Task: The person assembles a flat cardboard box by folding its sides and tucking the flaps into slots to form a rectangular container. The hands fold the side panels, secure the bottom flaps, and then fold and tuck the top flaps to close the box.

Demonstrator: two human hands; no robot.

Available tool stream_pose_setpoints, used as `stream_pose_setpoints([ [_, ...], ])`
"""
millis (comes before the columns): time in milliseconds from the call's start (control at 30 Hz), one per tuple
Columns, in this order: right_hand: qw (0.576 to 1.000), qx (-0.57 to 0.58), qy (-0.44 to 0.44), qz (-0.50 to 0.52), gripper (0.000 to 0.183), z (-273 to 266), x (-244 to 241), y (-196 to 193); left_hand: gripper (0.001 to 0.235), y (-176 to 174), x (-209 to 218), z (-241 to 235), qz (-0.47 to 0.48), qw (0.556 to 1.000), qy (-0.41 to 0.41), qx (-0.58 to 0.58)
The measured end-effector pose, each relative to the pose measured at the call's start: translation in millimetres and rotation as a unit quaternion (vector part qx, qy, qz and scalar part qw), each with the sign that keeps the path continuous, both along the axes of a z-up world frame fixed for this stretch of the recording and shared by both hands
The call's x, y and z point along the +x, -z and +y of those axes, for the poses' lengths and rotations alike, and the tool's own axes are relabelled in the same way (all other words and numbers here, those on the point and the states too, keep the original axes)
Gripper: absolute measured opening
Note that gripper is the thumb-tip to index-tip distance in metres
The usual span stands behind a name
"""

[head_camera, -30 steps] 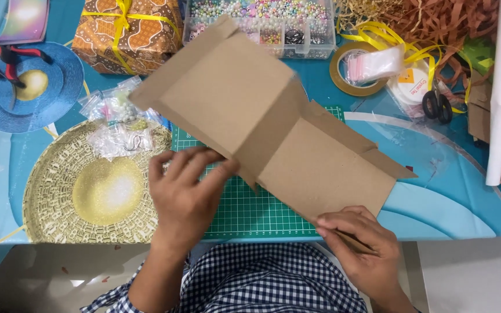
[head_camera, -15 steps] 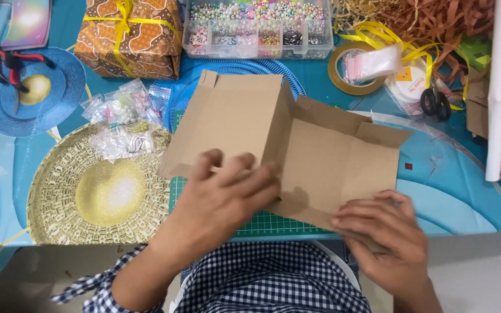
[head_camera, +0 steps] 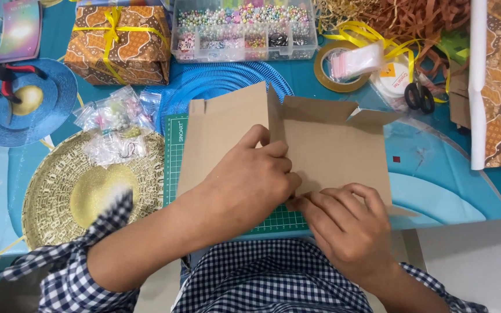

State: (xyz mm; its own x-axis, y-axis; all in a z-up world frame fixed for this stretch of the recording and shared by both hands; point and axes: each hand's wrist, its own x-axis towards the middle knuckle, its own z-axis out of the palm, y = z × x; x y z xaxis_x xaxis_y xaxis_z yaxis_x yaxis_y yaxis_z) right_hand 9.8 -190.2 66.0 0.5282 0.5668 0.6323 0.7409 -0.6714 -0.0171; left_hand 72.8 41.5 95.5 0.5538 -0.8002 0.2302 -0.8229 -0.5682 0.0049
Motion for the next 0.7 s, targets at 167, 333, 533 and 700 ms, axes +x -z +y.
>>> stream_pose_setpoints([
  [167,0.997,0.07,-0.031,-0.033,0.018,7.2,4.9,21.7,0.02,4.3,-8.1,-15.9,-0.023,0.999,0.01,0.039],
  [333,0.994,0.086,-0.029,-0.062,0.011,-4.5,4.1,42.4,0.013,-12.4,-6.7,9.4,0.065,0.997,0.007,-0.029],
  [533,0.993,0.1,-0.038,-0.054,0.007,-5.6,7.4,47.0,0.056,-15.7,-1.7,36.2,0.052,0.996,-0.034,-0.064],
  [700,0.992,0.103,-0.038,-0.057,0.011,-6.8,6.6,46.7,0.158,-0.6,-22.6,82.0,0.07,0.989,-0.116,0.066],
])
